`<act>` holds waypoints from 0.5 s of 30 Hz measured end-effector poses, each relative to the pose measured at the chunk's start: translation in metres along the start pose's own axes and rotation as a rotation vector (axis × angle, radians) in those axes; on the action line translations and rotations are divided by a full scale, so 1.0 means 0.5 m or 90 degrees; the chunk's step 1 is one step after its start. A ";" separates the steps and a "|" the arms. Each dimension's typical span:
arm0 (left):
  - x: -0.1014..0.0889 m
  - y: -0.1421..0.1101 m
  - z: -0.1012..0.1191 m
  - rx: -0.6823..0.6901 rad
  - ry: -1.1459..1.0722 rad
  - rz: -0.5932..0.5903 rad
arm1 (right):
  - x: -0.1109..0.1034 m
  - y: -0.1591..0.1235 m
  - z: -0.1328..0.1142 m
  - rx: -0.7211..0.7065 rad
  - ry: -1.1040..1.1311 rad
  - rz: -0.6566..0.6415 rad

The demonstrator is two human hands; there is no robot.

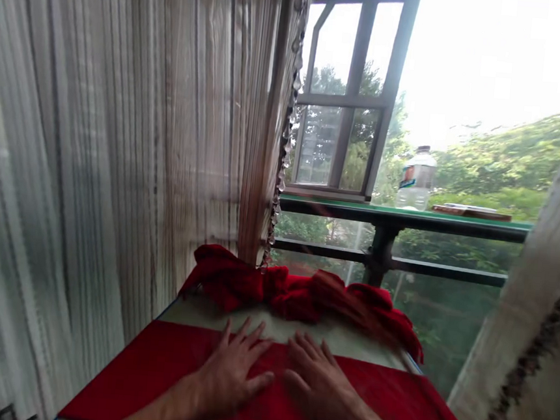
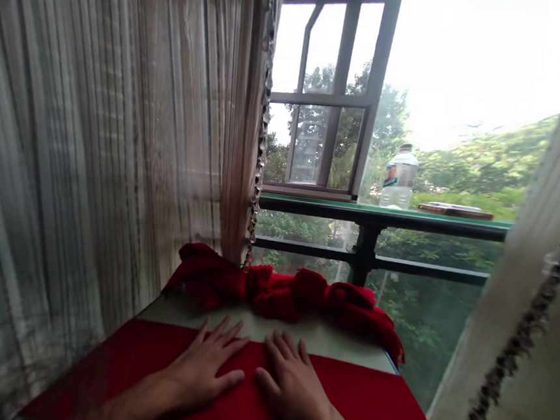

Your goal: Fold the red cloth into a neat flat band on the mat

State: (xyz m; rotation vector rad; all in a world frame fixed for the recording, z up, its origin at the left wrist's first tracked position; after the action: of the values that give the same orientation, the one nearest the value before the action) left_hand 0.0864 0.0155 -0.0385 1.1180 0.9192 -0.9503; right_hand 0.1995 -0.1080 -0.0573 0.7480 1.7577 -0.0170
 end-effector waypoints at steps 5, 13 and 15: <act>-0.020 -0.039 -0.010 -0.098 0.073 0.046 | 0.000 -0.006 0.012 0.010 0.004 -0.047; -0.011 -0.087 -0.038 -0.166 0.023 -0.015 | -0.033 -0.004 0.031 0.021 0.009 -0.042; -0.017 -0.091 -0.048 -0.173 0.024 -0.021 | -0.044 -0.003 0.037 0.024 0.009 -0.030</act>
State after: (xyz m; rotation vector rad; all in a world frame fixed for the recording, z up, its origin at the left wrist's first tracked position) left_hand 0.0381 0.0322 -0.0488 0.8946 1.0662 -0.8051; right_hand 0.2176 -0.1266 -0.0449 0.7362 1.7931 -0.0774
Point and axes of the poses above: each hand's wrist, its own y-axis towards the middle knuckle, its own x-axis out of the palm, z = x × y, the point moved 10 cm from there along y, towards the middle knuckle, and after that the axes turned 11 degrees about z, right-handed, at the moved point
